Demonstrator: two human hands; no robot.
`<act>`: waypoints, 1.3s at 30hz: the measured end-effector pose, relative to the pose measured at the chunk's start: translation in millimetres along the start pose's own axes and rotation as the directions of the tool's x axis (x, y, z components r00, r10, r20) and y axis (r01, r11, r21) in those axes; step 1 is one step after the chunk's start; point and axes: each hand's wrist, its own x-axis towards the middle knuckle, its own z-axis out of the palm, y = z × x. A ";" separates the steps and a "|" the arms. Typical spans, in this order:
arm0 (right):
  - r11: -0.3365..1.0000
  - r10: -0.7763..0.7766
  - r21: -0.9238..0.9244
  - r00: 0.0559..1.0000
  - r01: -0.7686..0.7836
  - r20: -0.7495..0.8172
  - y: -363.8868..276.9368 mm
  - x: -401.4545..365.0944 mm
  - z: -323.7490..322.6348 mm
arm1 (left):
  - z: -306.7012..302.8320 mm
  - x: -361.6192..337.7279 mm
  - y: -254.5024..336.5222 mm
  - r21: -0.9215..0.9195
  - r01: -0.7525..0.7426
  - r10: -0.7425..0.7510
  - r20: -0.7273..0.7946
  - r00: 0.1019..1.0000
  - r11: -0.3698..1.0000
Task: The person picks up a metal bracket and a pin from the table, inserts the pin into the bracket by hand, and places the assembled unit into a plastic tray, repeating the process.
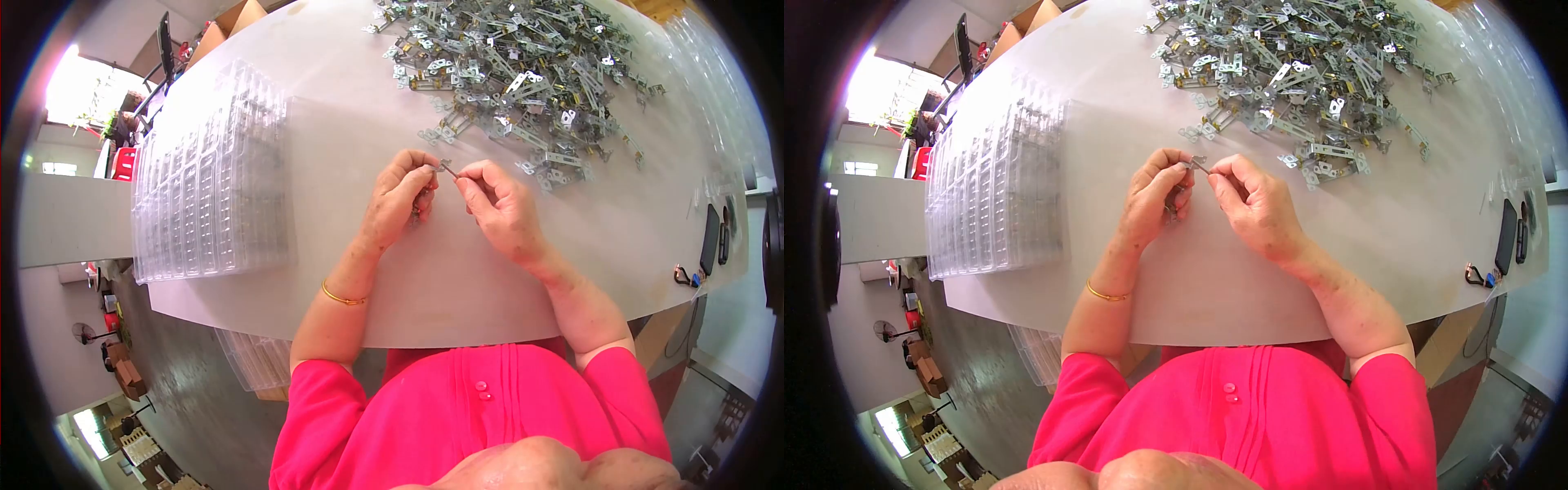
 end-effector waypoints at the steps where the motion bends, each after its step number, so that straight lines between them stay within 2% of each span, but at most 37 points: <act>1: 1.000 -0.001 -0.001 1.000 0.001 0.000 1.0 0.2 0.1 | 0.3 -0.4 -0.1 0.036 -0.004 0.004 0.003 1.000 0.999; 11: 0.991 -0.044 -0.131 0.999 0.041 -0.018 -1.2 0.2 -0.4 | -2.0 -2.6 2.1 0.164 -0.064 0.069 -0.027 0.997 0.984; 14: 0.986 -0.058 -0.159 0.998 0.055 -0.014 -0.8 -0.1 -1.3 | 0.2 -3.5 0.2 0.264 -0.098 0.110 -0.028 0.994 0.960; 16: 0.983 -0.084 -0.163 0.996 0.082 -0.008 0.9 -0.2 0.8 | 0.5 -3.7 -3.6 0.410 -0.250 0.251 0.053 0.967 0.877; 19: 0.996 -0.025 -0.091 0.999 0.023 -0.025 2.6 -0.6 0.6 | 7.2 -5.9 -3.7 0.475 -0.231 0.248 0.027 0.968 0.849; 21: 0.999 -0.043 -0.025 0.999 0.043 0.005 4.0 -1.3 2.0 | 5.1 -3.1 -11.1 0.492 -0.276 0.286 0.057 0.956 0.825; 22: 1.000 -0.007 0.023 1.000 0.006 0.026 2.2 -0.7 1.8 | 3.9 -1.8 -13.6 0.516 -0.309 0.321 0.069 0.945 0.799; 23: 1.000 -0.009 0.011 1.000 0.009 0.009 2.7 -0.6 1.1 | 3.2 -1.4 -15.6 0.508 -0.321 0.323 0.088 0.942 0.799; 25: 0.997 -0.016 -0.076 0.996 0.022 0.085 1.5 -0.1 0.3 | 6.5 -3.5 -13.2 0.525 -0.296 0.304 0.074 0.950 0.798; 27: 0.996 -0.028 -0.083 1.000 0.028 0.010 -1.8 -0.7 0.6 | 10.1 -3.8 -15.0 0.492 -0.317 0.323 0.075 0.943 0.811; 30: 0.974 -0.105 -0.204 0.994 0.100 -0.012 3.7 -0.2 -1.4 | 7.2 -1.7 -21.3 0.452 -0.341 0.339 0.089 0.937 0.824; 32: 0.902 -0.308 -0.328 0.951 0.280 -0.036 11.4 2.3 -1.3 | 11.0 -1.6 -21.4 0.428 -0.346 0.340 0.094 0.936 0.835; 33: 0.896 -0.308 -0.355 0.949 0.267 -0.064 8.6 1.8 -1.8 | 11.1 -2.0 -22.1 0.409 -0.360 0.338 0.129 0.932 0.838; 35: 0.895 -0.373 -0.299 0.923 0.331 -0.093 4.0 -0.5 -0.1 | 7.1 -2.7 -24.6 0.471 -0.348 0.315 0.151 0.937 0.811; 39: 0.902 -0.390 -0.264 0.906 0.341 -0.162 4.9 1.7 -1.5 | 8.0 -3.8 -26.2 0.505 -0.418 0.327 0.262 0.908 0.755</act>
